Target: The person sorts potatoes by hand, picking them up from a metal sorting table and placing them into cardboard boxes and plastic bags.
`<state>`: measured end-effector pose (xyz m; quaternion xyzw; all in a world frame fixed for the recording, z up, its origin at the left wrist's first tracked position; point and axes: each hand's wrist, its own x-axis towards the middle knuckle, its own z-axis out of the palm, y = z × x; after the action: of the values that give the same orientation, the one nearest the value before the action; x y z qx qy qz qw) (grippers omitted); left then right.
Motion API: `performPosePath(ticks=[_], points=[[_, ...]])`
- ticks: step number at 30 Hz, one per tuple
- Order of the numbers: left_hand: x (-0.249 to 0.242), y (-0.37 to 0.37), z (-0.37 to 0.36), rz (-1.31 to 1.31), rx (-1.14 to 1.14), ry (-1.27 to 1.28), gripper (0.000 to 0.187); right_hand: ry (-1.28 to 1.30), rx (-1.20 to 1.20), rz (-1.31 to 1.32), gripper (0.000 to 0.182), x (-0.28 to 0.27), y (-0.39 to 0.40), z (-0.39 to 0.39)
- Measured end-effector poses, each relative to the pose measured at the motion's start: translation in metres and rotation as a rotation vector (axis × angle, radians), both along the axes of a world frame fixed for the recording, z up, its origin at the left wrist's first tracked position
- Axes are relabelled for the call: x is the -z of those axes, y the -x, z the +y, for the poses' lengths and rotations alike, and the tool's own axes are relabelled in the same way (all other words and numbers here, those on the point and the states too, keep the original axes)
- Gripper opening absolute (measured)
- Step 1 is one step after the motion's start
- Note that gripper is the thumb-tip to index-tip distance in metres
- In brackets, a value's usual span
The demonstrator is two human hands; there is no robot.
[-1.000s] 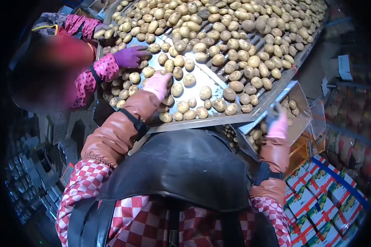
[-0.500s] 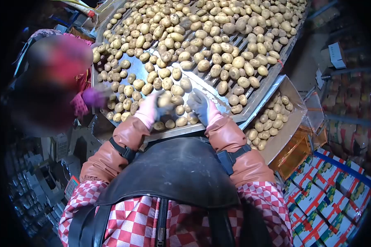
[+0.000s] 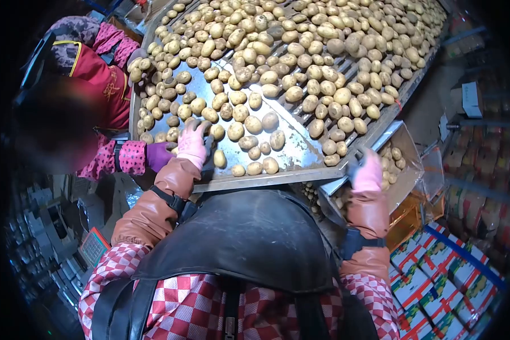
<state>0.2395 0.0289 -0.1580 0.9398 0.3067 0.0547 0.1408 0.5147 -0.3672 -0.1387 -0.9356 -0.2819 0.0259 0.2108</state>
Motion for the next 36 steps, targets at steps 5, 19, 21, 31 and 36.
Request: performPosePath(ticks=[5,19,21,31,36], points=[[0.0,0.013,-0.024,-0.053,0.21,0.035,0.037,-0.028,-0.476,0.256,0.05,0.005,0.036,0.184],[-0.011,0.035,-0.003,-0.059,0.193,0.295,0.046,-0.839,0.557,1.394,0.036,-0.023,-0.018,0.067],[-0.039,0.002,-0.011,0.132,0.241,0.369,0.061,0.049,-0.283,0.632,0.029,-0.006,-0.065,-0.015],[-0.019,-0.063,-0.015,0.343,0.129,0.451,0.049,0.26,-0.049,0.707,0.049,0.002,0.062,0.168],[-0.034,0.018,-0.005,0.07,-0.092,0.533,0.059,-0.474,-0.164,1.007,0.053,0.079,0.058,0.218]])
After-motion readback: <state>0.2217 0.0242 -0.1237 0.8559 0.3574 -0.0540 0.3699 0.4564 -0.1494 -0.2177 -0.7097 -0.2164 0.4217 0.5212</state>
